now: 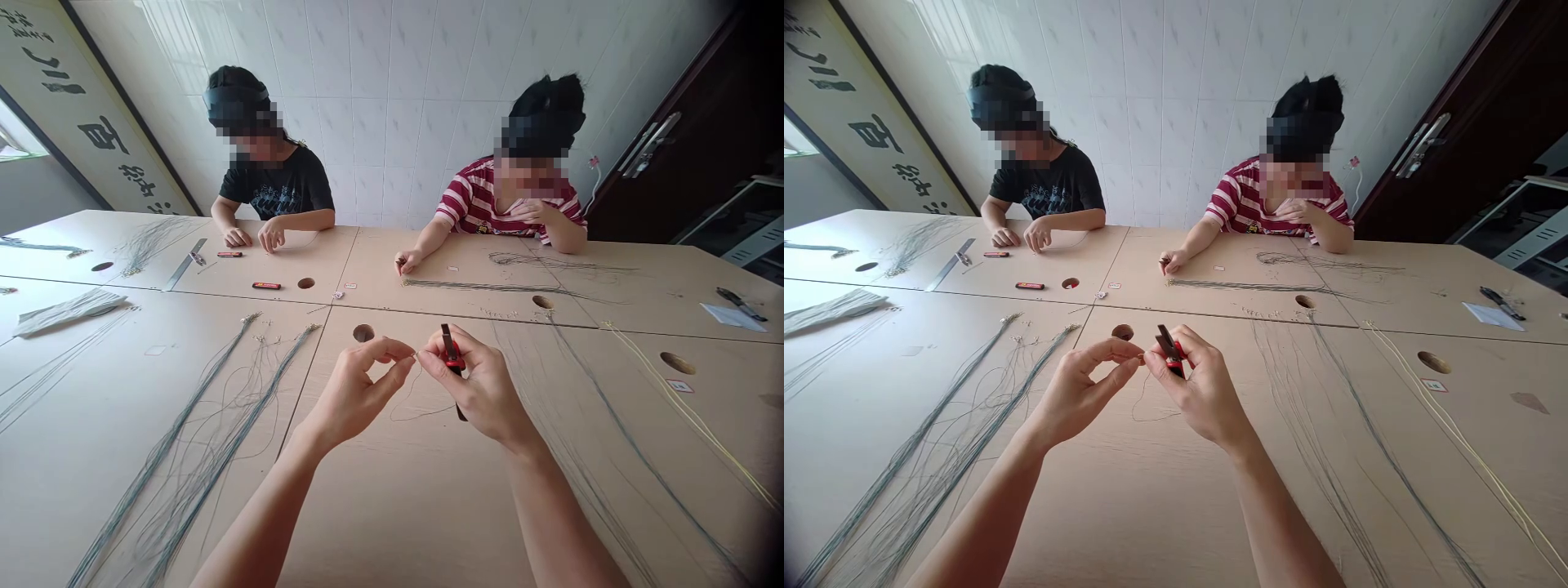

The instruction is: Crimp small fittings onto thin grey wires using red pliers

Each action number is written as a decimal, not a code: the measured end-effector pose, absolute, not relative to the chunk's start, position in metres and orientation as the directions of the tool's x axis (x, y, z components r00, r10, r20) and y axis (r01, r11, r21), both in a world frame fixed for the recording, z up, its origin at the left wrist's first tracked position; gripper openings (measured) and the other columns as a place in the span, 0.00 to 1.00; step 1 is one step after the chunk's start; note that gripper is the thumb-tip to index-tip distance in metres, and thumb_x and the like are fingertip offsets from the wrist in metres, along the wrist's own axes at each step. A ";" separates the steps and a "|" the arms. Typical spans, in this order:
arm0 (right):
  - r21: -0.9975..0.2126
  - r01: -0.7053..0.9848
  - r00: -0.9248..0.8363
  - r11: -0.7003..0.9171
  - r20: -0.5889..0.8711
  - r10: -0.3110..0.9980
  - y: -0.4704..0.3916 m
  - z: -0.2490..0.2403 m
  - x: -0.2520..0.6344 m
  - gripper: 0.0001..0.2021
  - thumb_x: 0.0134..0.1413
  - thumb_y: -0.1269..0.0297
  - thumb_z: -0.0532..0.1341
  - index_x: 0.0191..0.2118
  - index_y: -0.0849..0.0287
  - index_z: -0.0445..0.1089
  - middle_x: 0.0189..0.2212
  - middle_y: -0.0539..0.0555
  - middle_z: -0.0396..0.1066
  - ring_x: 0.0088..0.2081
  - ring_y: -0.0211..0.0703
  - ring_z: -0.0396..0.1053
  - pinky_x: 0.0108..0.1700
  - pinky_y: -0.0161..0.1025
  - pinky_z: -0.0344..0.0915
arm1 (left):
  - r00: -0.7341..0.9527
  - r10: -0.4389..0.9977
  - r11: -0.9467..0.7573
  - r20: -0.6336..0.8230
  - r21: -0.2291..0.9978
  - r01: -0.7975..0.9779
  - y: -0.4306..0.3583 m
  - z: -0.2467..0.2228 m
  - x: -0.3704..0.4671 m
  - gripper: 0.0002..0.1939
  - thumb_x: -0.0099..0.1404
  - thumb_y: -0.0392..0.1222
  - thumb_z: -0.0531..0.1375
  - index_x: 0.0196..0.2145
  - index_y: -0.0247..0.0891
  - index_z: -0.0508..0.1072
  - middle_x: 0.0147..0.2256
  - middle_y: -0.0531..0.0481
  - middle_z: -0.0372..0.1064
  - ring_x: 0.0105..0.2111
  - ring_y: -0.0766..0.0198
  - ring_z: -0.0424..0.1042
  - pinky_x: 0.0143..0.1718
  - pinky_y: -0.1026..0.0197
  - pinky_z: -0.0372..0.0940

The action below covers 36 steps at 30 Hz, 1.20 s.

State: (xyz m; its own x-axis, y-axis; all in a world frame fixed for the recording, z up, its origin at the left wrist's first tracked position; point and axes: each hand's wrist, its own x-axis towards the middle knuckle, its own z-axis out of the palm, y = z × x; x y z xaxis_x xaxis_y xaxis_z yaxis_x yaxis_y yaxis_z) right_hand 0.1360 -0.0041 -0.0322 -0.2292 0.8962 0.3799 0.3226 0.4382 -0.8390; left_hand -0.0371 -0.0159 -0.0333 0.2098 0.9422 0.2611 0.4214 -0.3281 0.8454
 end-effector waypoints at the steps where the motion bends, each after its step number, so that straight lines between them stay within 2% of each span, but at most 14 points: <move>1: -0.839 0.321 -0.233 0.440 0.380 0.895 -0.004 -0.032 0.136 0.08 0.59 0.63 0.59 0.28 0.56 0.65 0.26 0.47 0.60 0.29 0.34 0.58 0.32 0.32 0.58 | 0.211 0.943 -0.324 0.256 0.850 0.415 -0.016 -0.033 -0.037 0.07 0.66 0.43 0.56 0.36 0.42 0.74 0.34 0.53 0.75 0.37 0.65 0.71 0.30 0.67 0.63; 7: -0.843 0.330 -0.246 0.424 0.357 0.901 -0.005 -0.031 0.135 0.09 0.59 0.62 0.59 0.28 0.57 0.66 0.27 0.48 0.60 0.29 0.34 0.59 0.32 0.32 0.60 | 0.196 0.936 -0.349 0.292 0.840 0.415 -0.015 -0.031 -0.037 0.08 0.66 0.42 0.56 0.31 0.39 0.72 0.29 0.52 0.72 0.29 0.68 0.67 0.23 0.68 0.59; 13: -0.838 0.337 -0.239 0.429 0.365 0.900 -0.008 -0.030 0.136 0.07 0.58 0.62 0.59 0.30 0.57 0.68 0.29 0.49 0.61 0.29 0.35 0.60 0.34 0.33 0.63 | 0.186 0.931 -0.364 0.313 0.825 0.432 -0.015 -0.030 -0.037 0.08 0.66 0.41 0.56 0.30 0.38 0.71 0.28 0.52 0.71 0.29 0.68 0.67 0.20 0.70 0.57; 19: -0.832 0.345 -0.255 0.435 0.364 0.896 -0.007 -0.028 0.135 0.07 0.59 0.63 0.59 0.30 0.57 0.67 0.28 0.48 0.60 0.29 0.34 0.59 0.32 0.31 0.61 | 0.196 0.934 -0.355 0.298 0.829 0.433 -0.017 -0.030 -0.036 0.08 0.66 0.41 0.56 0.31 0.39 0.72 0.28 0.52 0.72 0.28 0.68 0.68 0.17 0.70 0.54; 22: -0.830 0.343 -0.268 0.441 0.364 0.892 -0.007 -0.028 0.136 0.08 0.60 0.63 0.58 0.29 0.57 0.67 0.28 0.48 0.59 0.29 0.33 0.58 0.32 0.31 0.60 | 0.204 0.937 -0.344 0.283 0.848 0.402 -0.017 -0.029 -0.036 0.08 0.66 0.42 0.56 0.32 0.39 0.73 0.30 0.51 0.74 0.30 0.67 0.70 0.21 0.69 0.58; 26: -0.820 0.339 -0.262 0.462 0.389 0.883 -0.007 -0.028 0.137 0.08 0.59 0.64 0.58 0.29 0.57 0.66 0.28 0.48 0.59 0.29 0.34 0.59 0.32 0.32 0.60 | 0.219 0.947 -0.298 0.235 0.898 0.325 -0.015 -0.028 -0.038 0.08 0.67 0.43 0.56 0.34 0.38 0.73 0.33 0.50 0.75 0.35 0.65 0.72 0.30 0.66 0.64; 31: -0.829 0.324 -0.275 0.455 0.378 0.884 -0.008 -0.028 0.136 0.07 0.59 0.64 0.59 0.30 0.56 0.68 0.29 0.49 0.62 0.30 0.35 0.60 0.33 0.33 0.60 | 0.242 0.950 -0.250 0.196 0.945 0.213 -0.013 -0.029 -0.041 0.09 0.67 0.42 0.55 0.35 0.37 0.73 0.34 0.48 0.75 0.38 0.63 0.72 0.40 0.61 0.66; 36: -0.834 0.316 -0.269 0.452 0.378 0.886 -0.007 -0.029 0.136 0.06 0.59 0.64 0.59 0.30 0.56 0.68 0.29 0.48 0.63 0.30 0.35 0.61 0.33 0.33 0.59 | 0.232 0.955 -0.231 0.185 0.954 0.189 -0.014 -0.031 -0.040 0.09 0.66 0.44 0.57 0.34 0.37 0.73 0.34 0.48 0.75 0.37 0.63 0.72 0.39 0.61 0.66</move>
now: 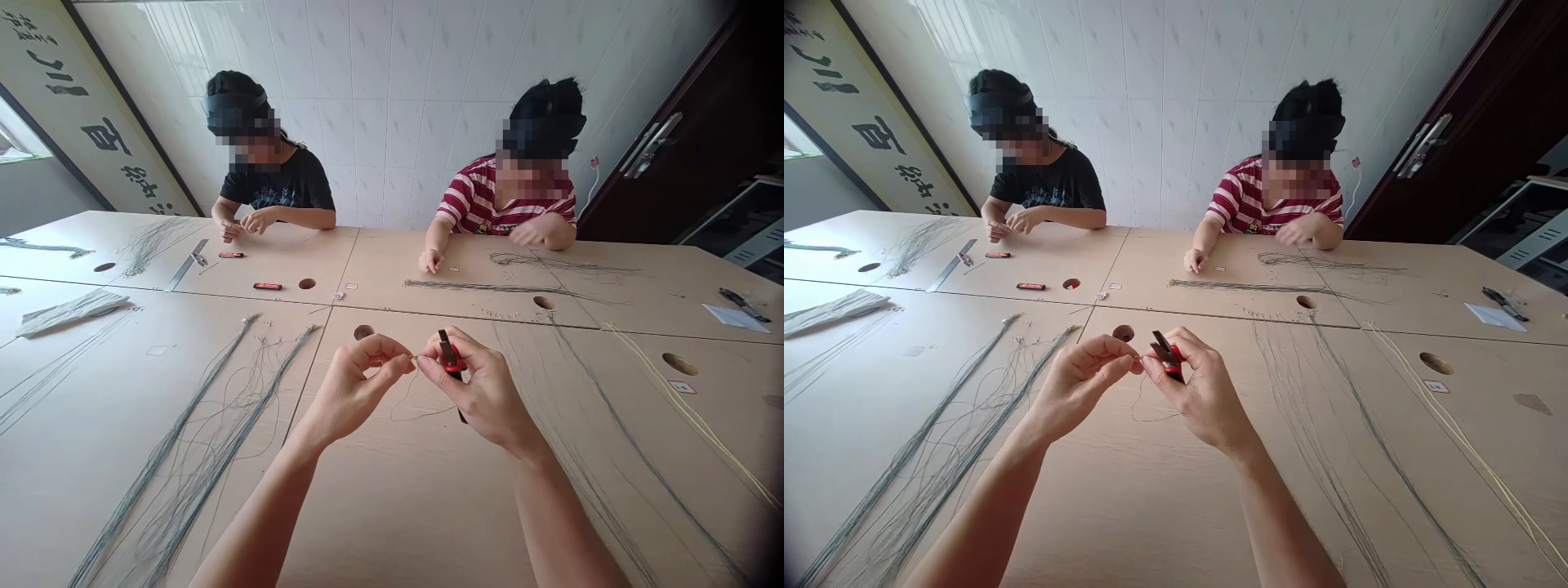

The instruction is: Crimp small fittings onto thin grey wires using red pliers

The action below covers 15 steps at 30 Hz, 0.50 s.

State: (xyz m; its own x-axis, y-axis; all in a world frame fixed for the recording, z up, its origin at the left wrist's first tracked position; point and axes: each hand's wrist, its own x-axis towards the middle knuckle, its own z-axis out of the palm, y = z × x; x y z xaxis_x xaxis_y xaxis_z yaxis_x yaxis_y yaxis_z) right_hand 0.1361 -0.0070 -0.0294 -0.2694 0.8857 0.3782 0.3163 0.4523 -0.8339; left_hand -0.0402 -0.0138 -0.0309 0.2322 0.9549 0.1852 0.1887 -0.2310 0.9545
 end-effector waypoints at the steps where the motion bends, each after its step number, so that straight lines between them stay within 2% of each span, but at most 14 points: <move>1: -0.833 0.315 -0.269 0.455 0.381 0.884 -0.007 -0.030 0.136 0.06 0.59 0.64 0.59 0.30 0.55 0.68 0.29 0.48 0.63 0.30 0.35 0.61 0.33 0.33 0.59 | 0.230 0.955 -0.231 0.187 0.955 0.184 -0.014 -0.032 -0.040 0.09 0.65 0.44 0.58 0.33 0.37 0.73 0.33 0.48 0.75 0.37 0.63 0.73 0.39 0.60 0.67; 7: -0.821 0.334 -0.270 0.463 0.387 0.881 -0.008 -0.031 0.133 0.08 0.59 0.64 0.59 0.29 0.57 0.65 0.29 0.48 0.61 0.29 0.34 0.59 0.31 0.33 0.59 | 0.170 0.967 -0.226 0.192 0.950 0.216 -0.015 -0.035 -0.034 0.07 0.64 0.42 0.59 0.30 0.37 0.71 0.31 0.49 0.74 0.35 0.63 0.73 0.41 0.59 0.68; 15: -0.768 0.389 -0.261 0.509 0.439 0.860 -0.009 -0.033 0.130 0.08 0.58 0.67 0.58 0.28 0.57 0.63 0.28 0.49 0.60 0.29 0.36 0.58 0.31 0.34 0.58 | 0.124 0.979 -0.179 0.164 0.976 0.123 -0.014 -0.040 -0.028 0.05 0.64 0.40 0.58 0.32 0.37 0.70 0.32 0.49 0.73 0.36 0.63 0.73 0.41 0.58 0.68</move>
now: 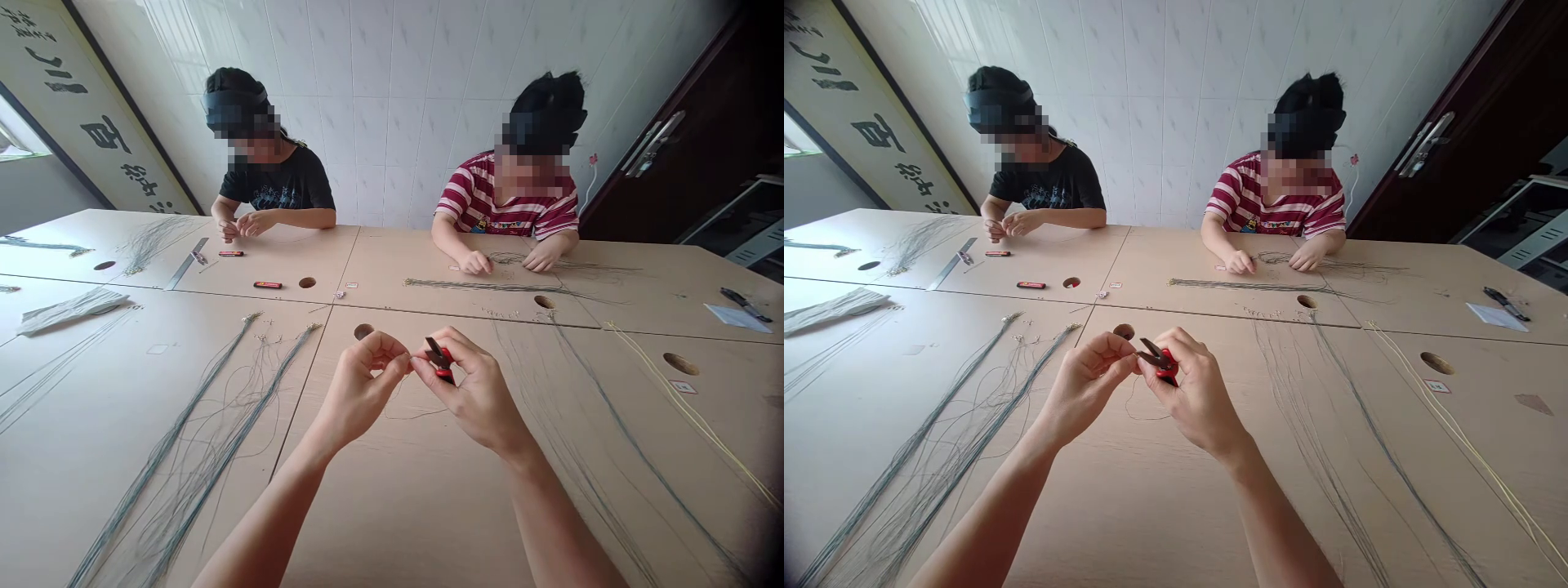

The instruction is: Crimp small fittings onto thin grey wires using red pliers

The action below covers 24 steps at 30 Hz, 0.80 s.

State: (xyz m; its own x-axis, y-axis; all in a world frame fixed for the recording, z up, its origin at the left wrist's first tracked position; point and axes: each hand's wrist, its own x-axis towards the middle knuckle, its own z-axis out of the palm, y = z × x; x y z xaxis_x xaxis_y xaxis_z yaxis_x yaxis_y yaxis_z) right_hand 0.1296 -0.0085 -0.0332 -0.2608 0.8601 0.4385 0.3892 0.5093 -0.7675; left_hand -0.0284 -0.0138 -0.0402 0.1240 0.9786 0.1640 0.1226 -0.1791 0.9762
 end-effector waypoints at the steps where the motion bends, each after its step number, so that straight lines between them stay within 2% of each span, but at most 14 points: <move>1: -0.766 0.391 -0.256 0.510 0.442 0.860 -0.009 -0.033 0.130 0.07 0.58 0.67 0.58 0.28 0.57 0.63 0.28 0.49 0.60 0.29 0.36 0.58 0.31 0.34 0.58 | 0.130 0.977 -0.186 0.171 0.975 0.118 -0.014 -0.040 -0.029 0.06 0.65 0.41 0.57 0.32 0.37 0.70 0.32 0.49 0.73 0.37 0.62 0.73 0.41 0.58 0.67; 9: -0.804 0.339 -0.242 0.488 0.427 0.871 -0.008 -0.032 0.134 0.06 0.59 0.64 0.58 0.30 0.56 0.66 0.30 0.49 0.62 0.30 0.35 0.60 0.33 0.33 0.60 | 0.202 0.960 -0.220 0.191 0.967 0.129 -0.015 -0.034 -0.038 0.06 0.65 0.40 0.57 0.38 0.39 0.73 0.36 0.48 0.74 0.42 0.61 0.72 0.44 0.58 0.66; 15: -0.844 0.296 -0.336 0.447 0.346 0.876 -0.008 -0.029 0.139 0.06 0.60 0.63 0.58 0.32 0.56 0.66 0.31 0.49 0.63 0.31 0.35 0.61 0.33 0.33 0.60 | 0.240 0.964 -0.148 0.112 0.979 0.137 -0.015 -0.026 -0.043 0.09 0.65 0.43 0.56 0.32 0.39 0.75 0.36 0.50 0.74 0.36 0.65 0.70 0.41 0.61 0.65; 24: -0.851 0.280 -0.390 0.444 0.322 0.863 -0.009 -0.028 0.138 0.09 0.61 0.62 0.57 0.30 0.57 0.64 0.29 0.48 0.59 0.30 0.34 0.59 0.32 0.33 0.58 | 0.312 0.949 -0.063 0.044 0.997 0.051 -0.015 -0.027 -0.042 0.08 0.64 0.42 0.57 0.30 0.38 0.72 0.34 0.49 0.71 0.38 0.63 0.68 0.45 0.57 0.64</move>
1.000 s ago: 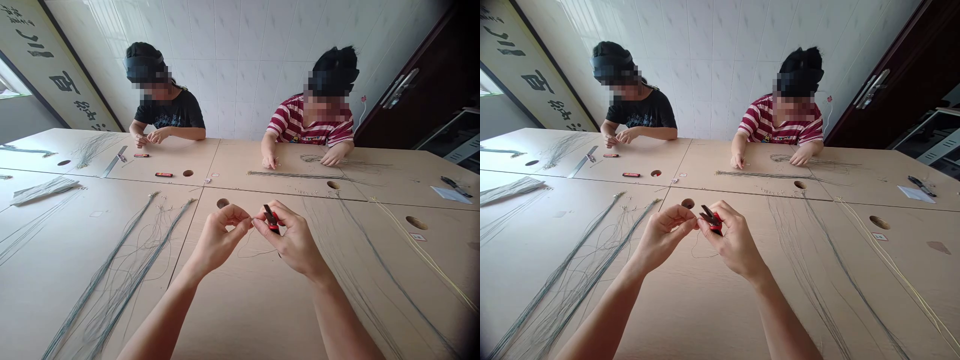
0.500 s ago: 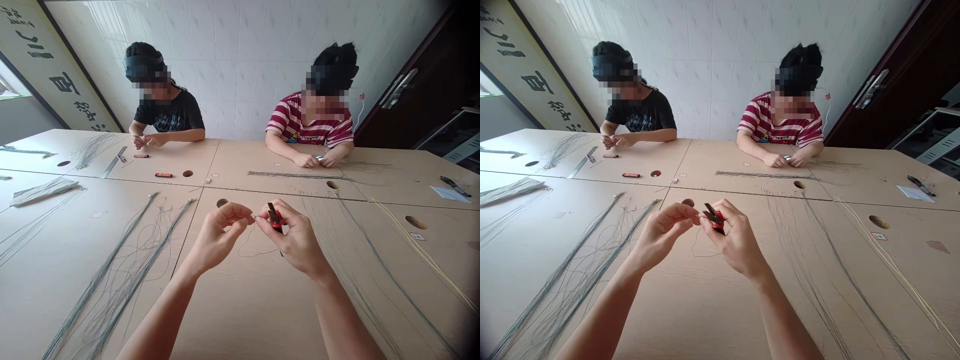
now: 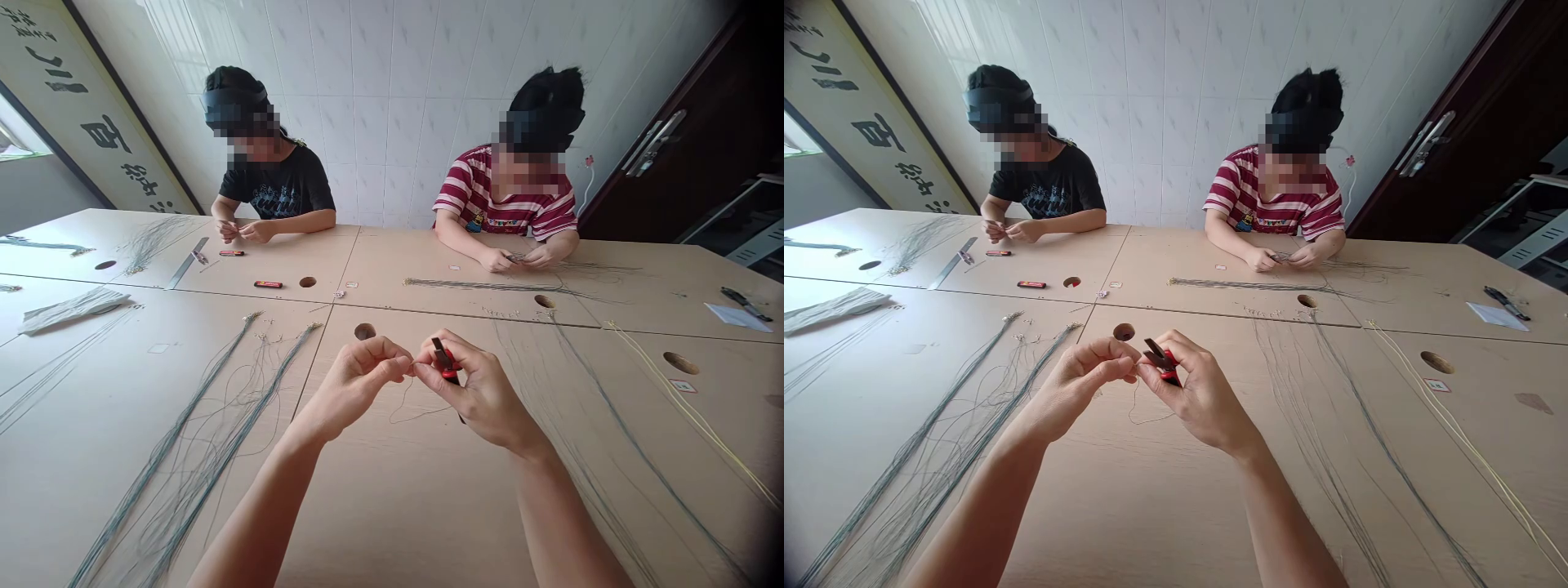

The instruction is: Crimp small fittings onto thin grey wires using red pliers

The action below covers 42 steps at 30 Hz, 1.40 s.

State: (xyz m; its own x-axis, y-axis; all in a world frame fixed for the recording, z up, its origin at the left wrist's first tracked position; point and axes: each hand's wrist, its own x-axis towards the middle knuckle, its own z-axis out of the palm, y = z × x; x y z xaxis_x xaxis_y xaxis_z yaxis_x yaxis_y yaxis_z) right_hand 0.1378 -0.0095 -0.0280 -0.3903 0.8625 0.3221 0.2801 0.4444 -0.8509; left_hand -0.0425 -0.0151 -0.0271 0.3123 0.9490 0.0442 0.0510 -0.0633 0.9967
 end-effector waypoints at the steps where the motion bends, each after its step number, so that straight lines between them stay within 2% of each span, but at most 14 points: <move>1: -0.850 0.283 -0.393 0.445 0.320 0.862 -0.010 -0.028 0.138 0.09 0.61 0.62 0.56 0.30 0.57 0.64 0.29 0.48 0.59 0.30 0.34 0.59 0.32 0.33 0.58 | 0.320 0.947 -0.049 0.035 0.998 0.035 -0.015 -0.027 -0.043 0.07 0.64 0.41 0.57 0.30 0.37 0.72 0.34 0.49 0.71 0.38 0.63 0.68 0.45 0.57 0.64; 7: -0.836 0.295 -0.414 0.463 0.325 0.850 -0.009 -0.027 0.139 0.09 0.62 0.63 0.56 0.30 0.57 0.64 0.30 0.48 0.59 0.29 0.33 0.58 0.31 0.32 0.57 | 0.363 0.930 0.089 -0.060 0.994 -0.065 -0.014 -0.026 -0.043 0.07 0.64 0.40 0.57 0.29 0.37 0.70 0.33 0.52 0.70 0.37 0.66 0.68 0.44 0.60 0.64; 11: -0.828 0.293 -0.427 0.478 0.335 0.840 -0.009 -0.027 0.139 0.08 0.62 0.64 0.56 0.30 0.57 0.63 0.30 0.48 0.59 0.30 0.33 0.58 0.32 0.32 0.57 | 0.379 0.923 0.119 -0.070 0.987 -0.106 -0.012 -0.027 -0.043 0.07 0.64 0.39 0.58 0.28 0.37 0.70 0.32 0.52 0.70 0.36 0.67 0.68 0.43 0.61 0.65; 17: -0.833 0.294 -0.424 0.469 0.327 0.845 -0.010 -0.026 0.138 0.09 0.62 0.64 0.56 0.30 0.57 0.62 0.29 0.48 0.59 0.29 0.33 0.57 0.31 0.32 0.56 | 0.355 0.934 0.089 -0.042 0.989 -0.116 -0.009 -0.032 -0.045 0.09 0.65 0.40 0.56 0.30 0.36 0.73 0.34 0.49 0.72 0.38 0.65 0.69 0.44 0.59 0.65; 27: -0.823 0.309 -0.414 0.477 0.335 0.846 -0.008 -0.030 0.137 0.08 0.61 0.65 0.56 0.30 0.57 0.63 0.29 0.47 0.59 0.29 0.33 0.57 0.32 0.32 0.56 | 0.293 0.956 0.010 -0.019 0.999 0.034 -0.010 -0.029 -0.049 0.07 0.64 0.41 0.57 0.31 0.38 0.73 0.35 0.51 0.72 0.38 0.65 0.69 0.44 0.59 0.63; 36: -0.818 0.321 -0.385 0.477 0.347 0.855 -0.008 -0.030 0.135 0.08 0.61 0.65 0.57 0.29 0.57 0.62 0.29 0.47 0.58 0.29 0.33 0.57 0.31 0.32 0.56 | 0.307 0.951 -0.055 0.045 0.998 0.024 -0.012 -0.029 -0.049 0.07 0.62 0.42 0.61 0.31 0.37 0.70 0.33 0.50 0.69 0.34 0.66 0.66 0.39 0.61 0.62; 42: -0.830 0.300 -0.367 0.471 0.355 0.860 -0.007 -0.031 0.136 0.06 0.60 0.66 0.57 0.30 0.56 0.64 0.29 0.47 0.58 0.29 0.33 0.57 0.32 0.32 0.56 | 0.285 0.952 -0.154 0.113 0.980 0.124 -0.011 -0.031 -0.049 0.08 0.64 0.44 0.60 0.32 0.37 0.71 0.31 0.50 0.69 0.32 0.66 0.65 0.36 0.61 0.62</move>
State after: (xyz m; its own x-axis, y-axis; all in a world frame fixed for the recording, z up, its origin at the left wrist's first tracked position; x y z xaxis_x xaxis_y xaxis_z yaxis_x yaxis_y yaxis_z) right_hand 0.1359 -0.0075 -0.0306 -0.3668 0.8599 0.3549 0.3005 0.4706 -0.8296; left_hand -0.0489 -0.0113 -0.0308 0.2846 0.9519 0.1131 0.1237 -0.1535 0.9804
